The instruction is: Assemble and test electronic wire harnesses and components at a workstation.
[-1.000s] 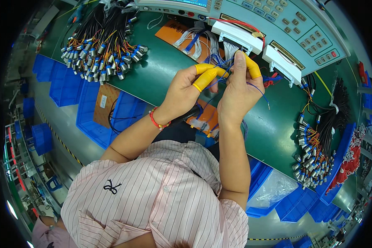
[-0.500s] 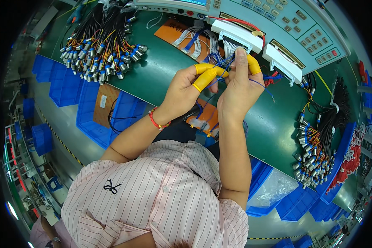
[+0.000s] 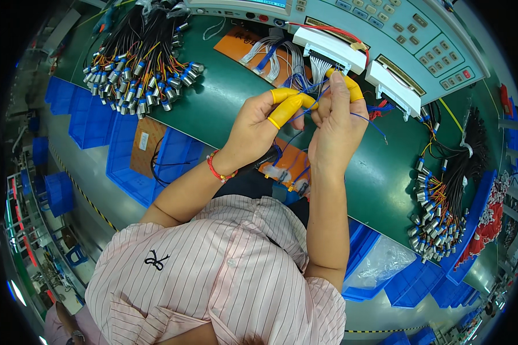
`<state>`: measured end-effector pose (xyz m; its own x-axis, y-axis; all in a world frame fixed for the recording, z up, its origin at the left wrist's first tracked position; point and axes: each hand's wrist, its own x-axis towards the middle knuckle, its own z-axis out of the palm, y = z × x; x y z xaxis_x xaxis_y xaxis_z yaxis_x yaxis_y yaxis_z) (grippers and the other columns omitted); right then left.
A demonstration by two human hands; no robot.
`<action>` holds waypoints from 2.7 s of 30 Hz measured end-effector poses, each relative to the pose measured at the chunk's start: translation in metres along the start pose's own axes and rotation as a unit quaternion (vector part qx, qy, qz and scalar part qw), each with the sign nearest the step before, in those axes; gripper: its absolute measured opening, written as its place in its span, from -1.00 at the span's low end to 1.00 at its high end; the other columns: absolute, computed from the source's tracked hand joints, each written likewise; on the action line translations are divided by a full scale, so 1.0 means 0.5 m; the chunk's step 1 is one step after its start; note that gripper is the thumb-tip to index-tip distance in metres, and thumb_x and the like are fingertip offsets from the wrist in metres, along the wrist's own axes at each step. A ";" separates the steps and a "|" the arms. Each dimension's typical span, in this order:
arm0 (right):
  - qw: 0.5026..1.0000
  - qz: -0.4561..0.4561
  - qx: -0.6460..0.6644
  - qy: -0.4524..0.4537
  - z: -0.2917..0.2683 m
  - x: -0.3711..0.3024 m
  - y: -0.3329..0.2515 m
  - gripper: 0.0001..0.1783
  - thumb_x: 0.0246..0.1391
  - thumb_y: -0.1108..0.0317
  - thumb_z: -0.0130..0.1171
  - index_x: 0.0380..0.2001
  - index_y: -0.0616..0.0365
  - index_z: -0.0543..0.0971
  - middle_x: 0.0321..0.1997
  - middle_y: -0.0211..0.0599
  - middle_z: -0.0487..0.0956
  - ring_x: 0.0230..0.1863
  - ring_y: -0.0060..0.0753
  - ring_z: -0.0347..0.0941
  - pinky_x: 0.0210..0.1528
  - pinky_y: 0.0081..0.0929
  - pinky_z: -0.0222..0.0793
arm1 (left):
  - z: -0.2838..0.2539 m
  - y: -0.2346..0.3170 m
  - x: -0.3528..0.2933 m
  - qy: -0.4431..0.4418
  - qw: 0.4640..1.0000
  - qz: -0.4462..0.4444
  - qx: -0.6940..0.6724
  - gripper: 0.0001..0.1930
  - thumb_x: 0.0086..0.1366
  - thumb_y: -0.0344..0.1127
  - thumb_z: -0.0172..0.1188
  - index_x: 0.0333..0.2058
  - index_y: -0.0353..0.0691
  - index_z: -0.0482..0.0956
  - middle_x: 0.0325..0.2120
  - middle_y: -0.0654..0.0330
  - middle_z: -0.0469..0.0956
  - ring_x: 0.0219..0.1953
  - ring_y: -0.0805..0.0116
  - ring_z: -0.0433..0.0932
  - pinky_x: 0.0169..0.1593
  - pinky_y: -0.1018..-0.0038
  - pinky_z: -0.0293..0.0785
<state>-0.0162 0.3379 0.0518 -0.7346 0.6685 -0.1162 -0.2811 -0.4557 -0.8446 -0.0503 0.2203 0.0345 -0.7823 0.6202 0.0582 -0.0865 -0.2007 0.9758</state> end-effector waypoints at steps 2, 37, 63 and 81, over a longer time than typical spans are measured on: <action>1.000 0.000 0.001 0.003 -0.001 0.001 0.001 -0.86 0.18 0.33 0.16 -0.35 0.18 0.53 -0.61 -0.58 0.33 -0.72 -0.84 -0.02 -0.68 -0.71 -0.20 | 0.001 -0.001 0.000 0.002 1.000 0.000 -0.001 -0.78 0.38 -0.38 0.01 -0.13 -0.37 0.54 -0.48 0.25 0.53 -0.41 0.56 0.48 -0.26 0.63 0.44; 0.923 -0.023 -0.342 -0.175 -0.049 -0.077 -0.038 -0.75 0.29 0.34 -0.10 -0.18 0.35 0.44 -0.38 -0.38 0.48 -0.36 -0.60 0.36 -0.32 -0.61 0.29 | 0.016 0.060 -0.015 0.016 0.871 0.315 0.377 -0.61 0.07 -0.34 0.31 -0.08 -0.24 0.55 -0.08 0.12 0.39 -0.11 0.15 0.34 -0.02 0.36 0.30; 0.910 0.099 -0.221 -0.337 -0.121 -0.104 -0.172 -0.58 0.11 0.04 0.18 -0.31 0.27 0.56 -0.57 -0.42 0.50 -0.60 -0.64 0.41 -0.57 -0.63 0.32 | 0.036 0.058 -0.066 -0.033 0.929 0.329 0.164 -0.66 0.07 -0.67 0.22 -0.12 -0.49 0.51 -0.20 -0.02 0.56 -0.17 0.22 0.55 0.00 0.40 0.42; 0.952 0.156 -0.145 -0.218 -0.181 -0.160 -0.141 -0.71 -0.06 0.28 0.13 -0.46 0.37 0.54 -0.60 -0.25 0.53 -0.58 -0.45 0.45 -0.46 -0.54 0.41 | 0.251 -0.129 -0.237 -0.683 0.707 -0.087 0.159 -0.70 0.32 -0.19 0.04 -0.19 -0.32 0.55 -0.23 0.02 0.53 -0.12 0.07 0.48 -0.04 0.24 0.39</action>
<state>0.1183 0.3697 0.0736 -0.9587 0.1907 -0.2111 0.1296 -0.3680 -0.9208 0.1255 0.2549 -0.0087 0.5685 0.8122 -0.1313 0.2048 0.0148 0.9787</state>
